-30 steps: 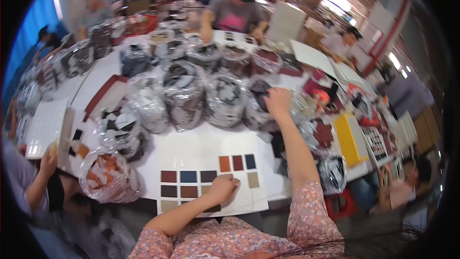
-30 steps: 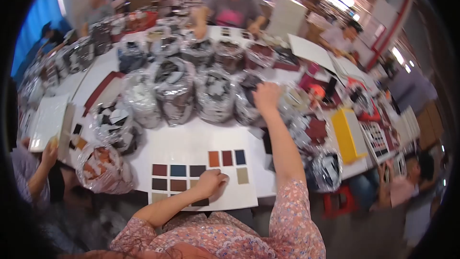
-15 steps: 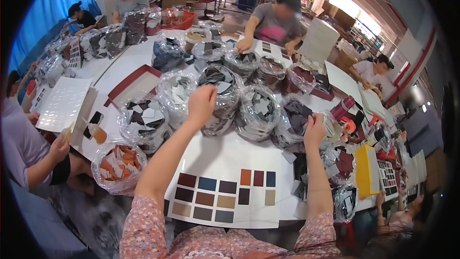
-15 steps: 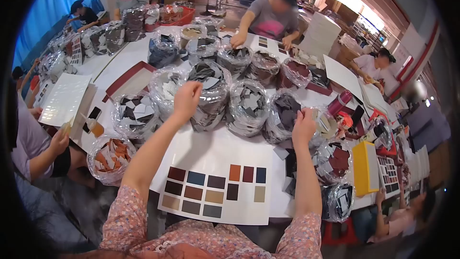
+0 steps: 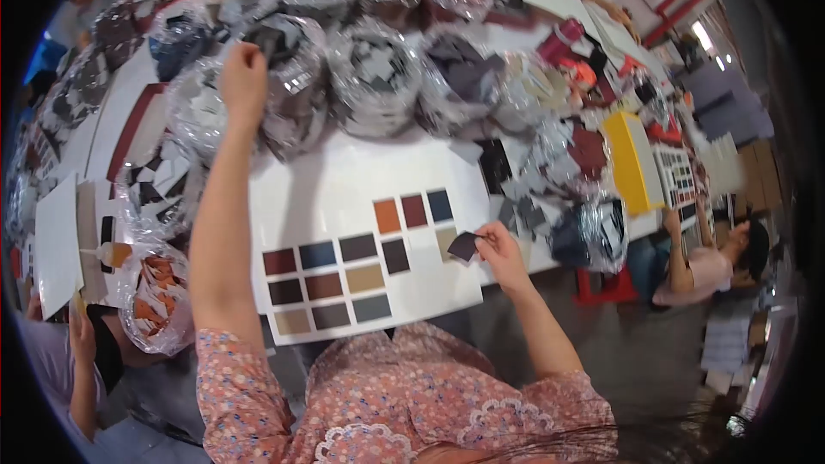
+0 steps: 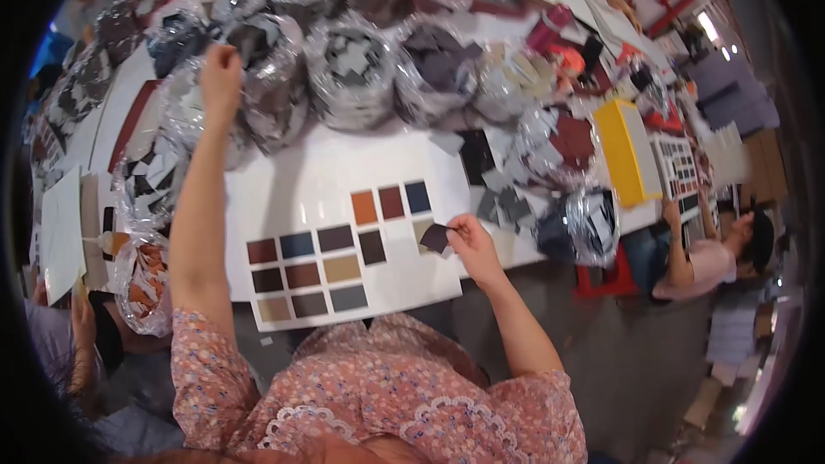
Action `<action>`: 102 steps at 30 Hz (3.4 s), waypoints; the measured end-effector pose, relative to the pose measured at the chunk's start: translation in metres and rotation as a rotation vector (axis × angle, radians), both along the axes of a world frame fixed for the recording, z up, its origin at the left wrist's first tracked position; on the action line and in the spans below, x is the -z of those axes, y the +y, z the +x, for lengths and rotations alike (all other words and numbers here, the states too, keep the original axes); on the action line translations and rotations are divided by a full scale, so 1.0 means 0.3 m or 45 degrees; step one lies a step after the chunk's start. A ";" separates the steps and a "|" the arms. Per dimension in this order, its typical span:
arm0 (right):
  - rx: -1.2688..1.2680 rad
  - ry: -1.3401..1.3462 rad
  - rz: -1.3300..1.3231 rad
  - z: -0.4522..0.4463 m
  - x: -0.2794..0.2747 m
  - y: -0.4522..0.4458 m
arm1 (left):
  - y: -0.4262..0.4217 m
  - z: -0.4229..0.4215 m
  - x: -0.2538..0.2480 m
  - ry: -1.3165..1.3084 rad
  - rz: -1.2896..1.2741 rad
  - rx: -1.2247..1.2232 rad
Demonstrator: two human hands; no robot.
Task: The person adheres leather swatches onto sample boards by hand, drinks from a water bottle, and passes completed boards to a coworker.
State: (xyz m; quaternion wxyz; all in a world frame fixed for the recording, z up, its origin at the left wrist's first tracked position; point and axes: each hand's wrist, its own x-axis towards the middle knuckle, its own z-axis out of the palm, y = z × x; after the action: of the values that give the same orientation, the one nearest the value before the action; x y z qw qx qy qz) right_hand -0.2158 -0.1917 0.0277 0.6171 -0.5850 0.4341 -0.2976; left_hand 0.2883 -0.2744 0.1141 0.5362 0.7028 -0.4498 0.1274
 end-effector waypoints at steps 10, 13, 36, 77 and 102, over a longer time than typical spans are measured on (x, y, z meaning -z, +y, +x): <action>-0.113 0.578 -0.182 -0.083 0.046 0.196 | 0.580 -0.593 0.163 0.330 0.487 0.506; 0.126 0.399 -0.080 -0.085 0.123 0.239 | 0.729 -0.703 0.300 0.763 0.628 0.626; 0.194 0.887 -0.609 -0.046 0.155 0.274 | 0.911 -0.859 0.403 1.129 0.702 0.647; -0.396 0.781 -1.528 0.095 0.130 0.400 | 0.773 -0.973 0.403 0.822 1.166 0.631; 0.245 1.439 -1.560 -0.319 -0.049 -0.183 | 0.944 -0.921 0.401 -0.436 0.483 0.968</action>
State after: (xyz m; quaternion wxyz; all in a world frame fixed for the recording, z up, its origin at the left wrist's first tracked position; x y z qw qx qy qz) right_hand -0.3114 -0.2465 0.0423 -0.1484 -0.8383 0.4874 -0.1942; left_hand 0.0120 0.0087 -0.0063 0.3246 0.5425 -0.7733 -0.0485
